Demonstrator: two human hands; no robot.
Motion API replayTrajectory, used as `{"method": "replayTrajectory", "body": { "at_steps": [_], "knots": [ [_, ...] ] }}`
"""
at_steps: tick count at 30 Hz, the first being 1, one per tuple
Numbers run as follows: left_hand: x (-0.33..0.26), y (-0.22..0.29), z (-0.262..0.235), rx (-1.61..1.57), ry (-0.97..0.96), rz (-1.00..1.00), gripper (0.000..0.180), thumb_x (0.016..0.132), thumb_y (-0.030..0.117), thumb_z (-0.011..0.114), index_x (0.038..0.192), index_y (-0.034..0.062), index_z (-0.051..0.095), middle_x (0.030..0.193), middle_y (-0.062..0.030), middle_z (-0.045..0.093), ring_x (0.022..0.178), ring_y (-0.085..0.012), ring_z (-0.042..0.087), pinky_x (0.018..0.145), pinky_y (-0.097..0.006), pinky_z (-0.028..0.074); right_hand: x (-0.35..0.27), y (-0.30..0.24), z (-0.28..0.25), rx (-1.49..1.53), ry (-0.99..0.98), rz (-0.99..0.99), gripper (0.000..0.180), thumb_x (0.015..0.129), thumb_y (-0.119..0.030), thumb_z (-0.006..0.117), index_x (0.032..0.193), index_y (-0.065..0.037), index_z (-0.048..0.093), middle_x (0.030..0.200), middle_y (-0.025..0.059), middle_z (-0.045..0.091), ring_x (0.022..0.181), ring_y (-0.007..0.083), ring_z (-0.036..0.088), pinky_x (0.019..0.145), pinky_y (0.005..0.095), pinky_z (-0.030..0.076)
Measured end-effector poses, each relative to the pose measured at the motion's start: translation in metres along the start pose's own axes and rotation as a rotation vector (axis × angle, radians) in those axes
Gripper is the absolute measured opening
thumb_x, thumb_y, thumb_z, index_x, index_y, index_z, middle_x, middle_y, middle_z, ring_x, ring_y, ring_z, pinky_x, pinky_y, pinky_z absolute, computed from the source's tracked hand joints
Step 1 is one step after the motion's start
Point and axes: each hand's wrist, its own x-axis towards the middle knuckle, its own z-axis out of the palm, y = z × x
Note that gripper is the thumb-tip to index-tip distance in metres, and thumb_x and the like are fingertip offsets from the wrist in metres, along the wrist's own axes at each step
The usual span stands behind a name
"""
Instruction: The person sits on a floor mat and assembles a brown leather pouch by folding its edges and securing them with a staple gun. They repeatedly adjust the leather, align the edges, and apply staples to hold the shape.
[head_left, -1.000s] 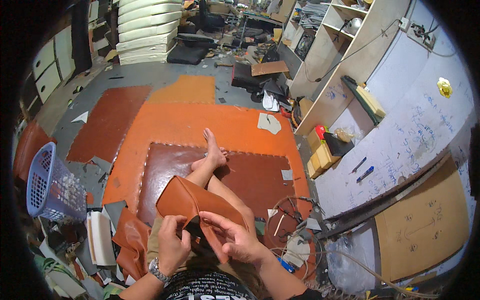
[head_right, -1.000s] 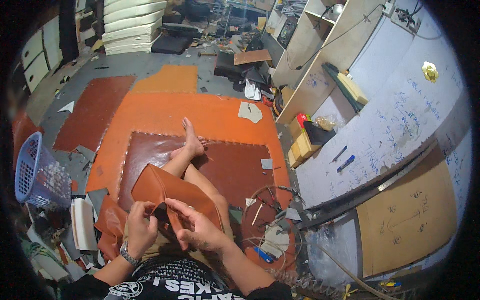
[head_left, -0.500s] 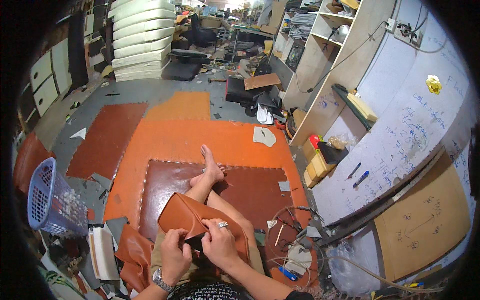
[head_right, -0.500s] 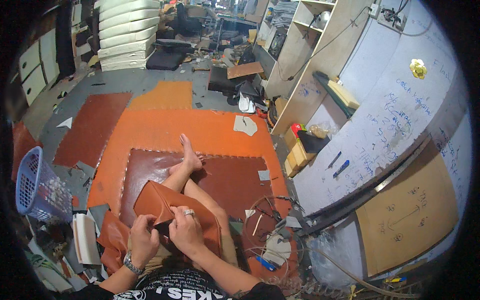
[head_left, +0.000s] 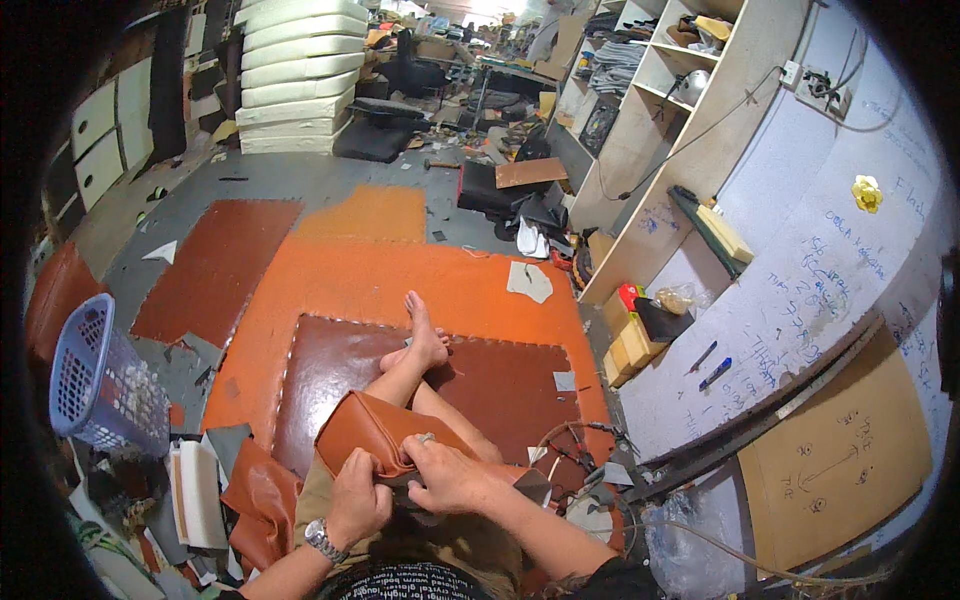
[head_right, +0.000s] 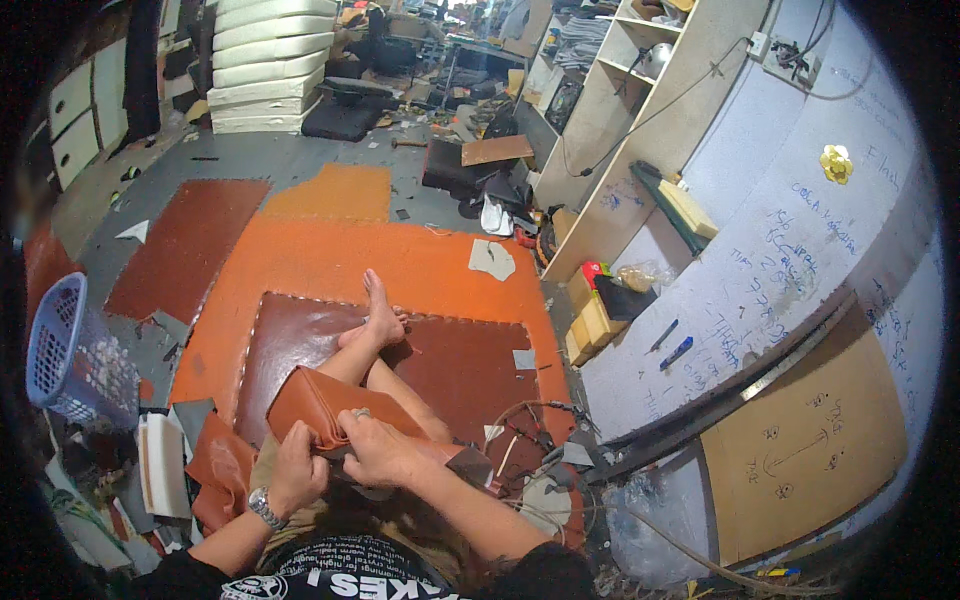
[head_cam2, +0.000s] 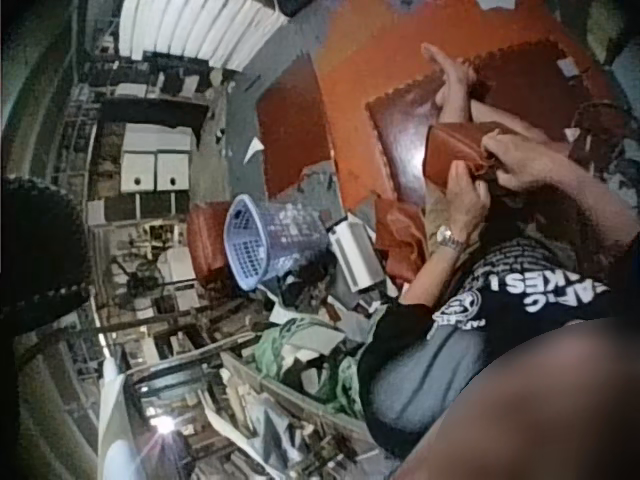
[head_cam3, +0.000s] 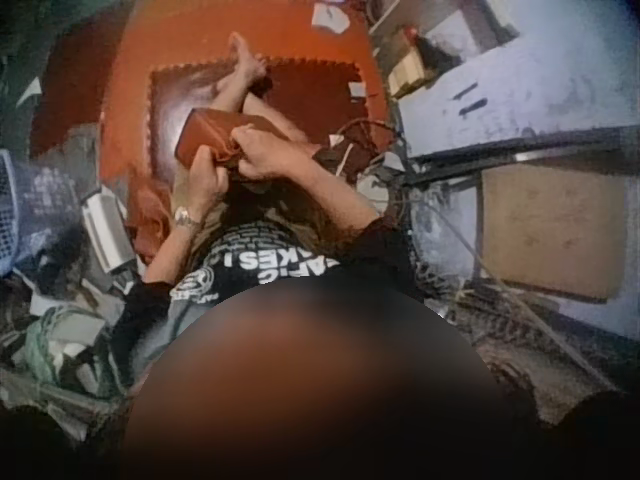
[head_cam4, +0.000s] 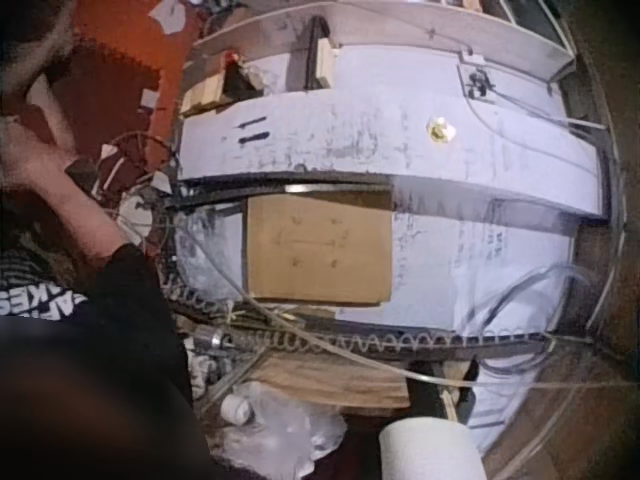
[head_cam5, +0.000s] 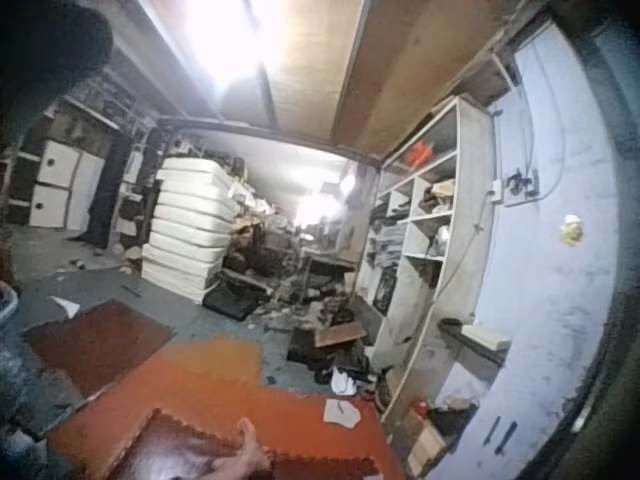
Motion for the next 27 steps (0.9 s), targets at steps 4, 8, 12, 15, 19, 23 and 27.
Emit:
{"method": "replayTrajectory", "body": {
  "at_steps": [4,8,12,15,19,23,27],
  "knots": [
    [-0.008,0.005,-0.006,0.014,-0.082,0.068,0.029,0.081,0.001,0.071,0.099,0.0,0.049,0.095,-0.022,0.051,0.091,-0.0459,0.054,0.082,-0.054,0.046,0.006,-0.003,-0.004,-0.119,-0.107,0.001,0.031,0.09,-0.014,0.074,0.112,-0.003,0.055,0.107,0.027,0.07,0.1,0.0506,0.07,0.084,0.0586,0.057],
    [-0.006,0.004,-0.007,0.05,-0.098,0.103,0.03,0.081,0.0,0.073,0.098,0.0009,0.049,0.096,-0.0221,0.052,0.092,-0.0462,0.055,0.083,-0.054,0.047,0.012,-0.003,0.005,-0.262,-0.074,-0.033,0.027,0.086,-0.014,0.076,0.108,-0.008,0.06,0.093,0.0197,0.072,0.087,0.0447,0.074,0.072,0.0569,0.059],
    [-0.003,-0.005,-0.012,0.065,-0.201,0.085,0.029,0.081,-0.002,0.072,0.1,0.0019,0.051,0.099,-0.0216,0.057,0.096,-0.0458,0.058,0.085,-0.053,0.049,0.0,0.002,0.016,-0.279,-0.01,-0.122,0.022,0.084,-0.016,0.076,0.102,-0.013,0.063,0.084,0.0146,0.072,0.078,0.0389,0.075,0.065,0.0534,0.06],
    [-0.004,-0.014,-0.015,0.056,-0.271,0.125,0.028,0.08,-0.003,0.071,0.101,0.0035,0.054,0.099,-0.0202,0.06,0.099,-0.044,0.061,0.088,-0.052,0.051,-0.011,0.005,0.023,-0.281,0.038,-0.14,0.017,0.085,-0.015,0.075,0.098,-0.014,0.063,0.083,0.0134,0.071,0.077,0.0368,0.075,0.063,0.0514,0.06],
    [-0.009,-0.026,-0.011,0.153,-0.289,0.17,0.024,0.08,-0.001,0.07,0.099,0.0051,0.057,0.094,-0.0181,0.063,0.093,-0.0418,0.065,0.082,-0.05,0.054,-0.024,0.002,0.04,-0.254,0.241,-0.1,0.012,0.086,-0.01,0.072,0.091,-0.014,0.061,0.08,0.0113,0.069,0.074,0.0349,0.074,0.061,0.0494,0.059],
    [-0.014,-0.024,-0.01,0.18,-0.23,0.179,0.02,0.081,0.002,0.07,0.096,0.0069,0.058,0.086,-0.0163,0.065,0.084,-0.0415,0.067,0.074,-0.052,0.055,-0.033,-0.009,0.055,-0.19,0.396,-0.077,0.01,0.086,-0.007,0.069,0.087,-0.012,0.06,0.077,0.0117,0.066,0.071,0.0339,0.072,0.06,0.0479,0.058],
    [0.008,0.003,-0.034,0.187,-0.284,0.118,0.016,0.087,0.007,0.072,0.095,0.0076,0.059,0.085,-0.0174,0.067,0.081,-0.0428,0.069,0.072,-0.053,0.055,-0.03,-0.021,0.042,-0.132,0.469,-0.003,0.011,0.086,-0.008,0.07,0.084,-0.009,0.059,0.074,0.0143,0.064,0.073,0.0367,0.071,0.061,0.0487,0.055]
  ]
}}
